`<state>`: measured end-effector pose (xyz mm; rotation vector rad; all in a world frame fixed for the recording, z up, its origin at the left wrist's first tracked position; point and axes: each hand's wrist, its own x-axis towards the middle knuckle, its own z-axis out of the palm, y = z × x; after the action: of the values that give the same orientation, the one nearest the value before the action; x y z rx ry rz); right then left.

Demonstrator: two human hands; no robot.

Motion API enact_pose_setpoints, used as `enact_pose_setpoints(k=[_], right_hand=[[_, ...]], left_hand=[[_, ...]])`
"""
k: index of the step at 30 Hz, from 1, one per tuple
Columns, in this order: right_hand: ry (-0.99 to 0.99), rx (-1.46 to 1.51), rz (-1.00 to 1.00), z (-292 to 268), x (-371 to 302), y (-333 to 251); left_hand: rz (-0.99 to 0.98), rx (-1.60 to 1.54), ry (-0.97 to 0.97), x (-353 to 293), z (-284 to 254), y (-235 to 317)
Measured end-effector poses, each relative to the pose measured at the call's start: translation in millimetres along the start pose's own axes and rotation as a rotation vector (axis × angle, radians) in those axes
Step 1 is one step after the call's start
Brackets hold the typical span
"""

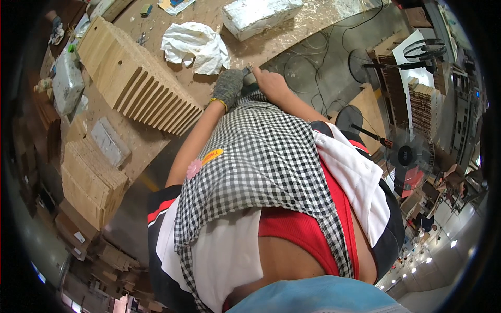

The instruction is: The person applies adhesive to wood panels using a small blue applicator, wipes the edges with a cloth, and secures a larger wooden panel onto the stack.

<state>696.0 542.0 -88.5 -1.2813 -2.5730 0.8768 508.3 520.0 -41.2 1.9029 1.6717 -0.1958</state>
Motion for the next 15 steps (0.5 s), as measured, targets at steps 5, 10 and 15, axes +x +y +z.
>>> enact_pose_setpoints(k=[5,10,15], right_hand=[[-0.129,0.033,0.026,1,7,16],[-0.088,0.029,0.069,10,-6,1],[-0.147,0.021,0.051,-5,13,6]], left_hand=[[0.022,-0.027,0.070,0,1,0],[0.012,-0.009,0.000,-3,5,-2],[0.002,0.006,-0.017,1,5,-4]])
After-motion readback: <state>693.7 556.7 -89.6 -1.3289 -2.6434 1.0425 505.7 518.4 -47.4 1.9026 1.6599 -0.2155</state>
